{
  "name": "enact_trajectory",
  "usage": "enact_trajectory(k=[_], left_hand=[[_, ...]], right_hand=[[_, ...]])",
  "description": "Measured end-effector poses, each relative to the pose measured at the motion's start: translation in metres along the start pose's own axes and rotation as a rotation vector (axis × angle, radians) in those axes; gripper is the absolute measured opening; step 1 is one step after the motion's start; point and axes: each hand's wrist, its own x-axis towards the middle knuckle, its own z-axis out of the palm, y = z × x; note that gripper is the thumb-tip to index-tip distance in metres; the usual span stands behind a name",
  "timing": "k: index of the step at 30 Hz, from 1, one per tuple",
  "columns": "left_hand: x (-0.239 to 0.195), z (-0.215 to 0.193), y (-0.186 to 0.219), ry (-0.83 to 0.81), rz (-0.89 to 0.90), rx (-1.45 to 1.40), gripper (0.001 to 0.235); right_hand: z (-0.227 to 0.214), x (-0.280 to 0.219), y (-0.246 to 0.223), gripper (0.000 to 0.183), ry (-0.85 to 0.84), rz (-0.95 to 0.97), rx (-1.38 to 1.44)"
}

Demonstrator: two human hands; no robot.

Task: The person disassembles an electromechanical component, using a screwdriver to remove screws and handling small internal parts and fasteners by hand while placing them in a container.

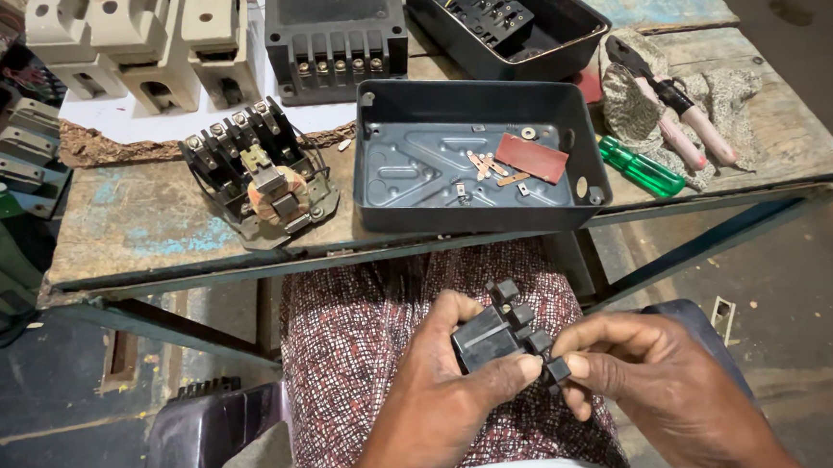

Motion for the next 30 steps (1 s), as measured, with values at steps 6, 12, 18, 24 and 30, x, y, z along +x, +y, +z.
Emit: enact_trajectory(k=[6,12,18,24,30], left_hand=[[0.0,0.001,0.003,0.043,-0.051,0.056,0.042],[-0.002,0.0,0.003,0.042,0.011,0.095,0.038],[-0.002,0.006,0.002,0.089,0.025,0.056,0.034],[-0.004,0.009,0.001,0.139,0.018,0.076,0.032],[-0.003,0.009,-0.006,0.091,0.1,-0.021,0.031]], right_hand=[[0.0,0.004,0.001,0.025,-0.013,0.043,0.012],[-0.001,0.001,0.001,0.029,0.051,0.055,-0.038],[-0.007,-0.008,0.014,0.032,-0.006,-0.098,-0.163],[0.022,-0.012,0.016,0.034,0.258,-0.182,-0.279],[0.027,-0.013,0.02,0.031,0.269,-0.334,-0.519]])
